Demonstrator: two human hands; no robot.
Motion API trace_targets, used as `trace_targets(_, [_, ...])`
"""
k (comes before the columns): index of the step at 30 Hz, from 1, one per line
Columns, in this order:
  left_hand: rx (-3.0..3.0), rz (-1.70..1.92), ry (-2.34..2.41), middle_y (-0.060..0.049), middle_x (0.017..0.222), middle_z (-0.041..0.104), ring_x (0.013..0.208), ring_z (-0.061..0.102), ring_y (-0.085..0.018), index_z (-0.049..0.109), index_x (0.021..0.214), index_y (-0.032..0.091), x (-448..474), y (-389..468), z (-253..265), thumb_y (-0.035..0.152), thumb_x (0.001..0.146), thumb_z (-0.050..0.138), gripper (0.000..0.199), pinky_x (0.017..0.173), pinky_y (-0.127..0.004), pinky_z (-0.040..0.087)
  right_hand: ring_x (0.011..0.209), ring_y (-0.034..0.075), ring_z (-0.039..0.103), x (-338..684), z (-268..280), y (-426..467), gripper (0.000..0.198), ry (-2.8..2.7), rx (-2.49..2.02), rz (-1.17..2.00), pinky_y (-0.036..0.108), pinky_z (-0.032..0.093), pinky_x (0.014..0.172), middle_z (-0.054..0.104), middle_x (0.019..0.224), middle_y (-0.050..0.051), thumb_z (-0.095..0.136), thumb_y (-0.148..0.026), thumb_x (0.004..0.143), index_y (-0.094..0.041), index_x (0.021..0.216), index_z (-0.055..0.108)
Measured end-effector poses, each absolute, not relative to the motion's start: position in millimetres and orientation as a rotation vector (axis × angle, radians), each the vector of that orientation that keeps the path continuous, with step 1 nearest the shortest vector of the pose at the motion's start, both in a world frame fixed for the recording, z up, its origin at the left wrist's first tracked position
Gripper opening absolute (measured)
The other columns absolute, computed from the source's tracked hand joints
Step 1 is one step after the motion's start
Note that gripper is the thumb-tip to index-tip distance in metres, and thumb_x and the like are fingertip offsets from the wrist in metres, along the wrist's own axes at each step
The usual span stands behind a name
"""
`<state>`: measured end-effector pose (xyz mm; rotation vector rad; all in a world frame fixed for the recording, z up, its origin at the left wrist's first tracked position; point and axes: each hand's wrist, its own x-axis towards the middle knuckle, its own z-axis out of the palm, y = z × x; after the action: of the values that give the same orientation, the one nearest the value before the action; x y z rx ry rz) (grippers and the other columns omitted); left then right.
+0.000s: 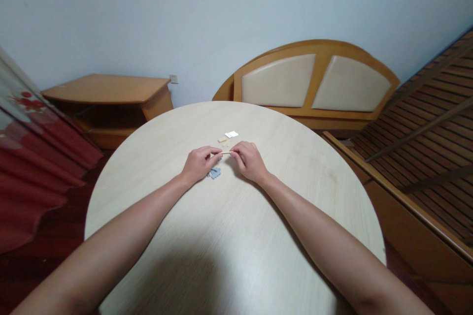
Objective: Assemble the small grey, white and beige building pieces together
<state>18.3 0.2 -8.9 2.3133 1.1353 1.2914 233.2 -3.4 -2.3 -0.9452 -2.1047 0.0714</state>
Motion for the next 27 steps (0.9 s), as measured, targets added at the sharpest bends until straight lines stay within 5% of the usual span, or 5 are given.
trace_targets(19, [2.333, 1.281, 1.119, -0.005, 0.087, 0.078, 0.071, 0.067, -0.015, 0.077, 0.094, 0.018, 19, -1, -7, 0.030, 0.094, 0.065, 0.017, 0.068, -0.027, 0.050, 0.090, 0.022, 0.063, 232, -1, -8, 0.010, -2.055, -0.866, 0.074, 0.038, 0.041, 0.083, 0.071, 0.091, 0.007, 0.056, -0.024, 0.095, -0.020, 0.095, 0.064])
trace_targets(27, [2.332, 1.259, 1.198, -0.005, 0.088, 0.076, 0.064, 0.060, -0.013, 0.076, 0.103, 0.018, 19, -1, -6, 0.029, 0.091, 0.067, 0.018, 0.065, -0.026, 0.047, 0.082, 0.021, 0.061, 266, -4, 16, 0.006, -1.887, -1.010, 0.151, 0.037, 0.045, 0.080, 0.067, 0.084, 0.005, 0.060, -0.023, 0.086, -0.021, 0.081, 0.063])
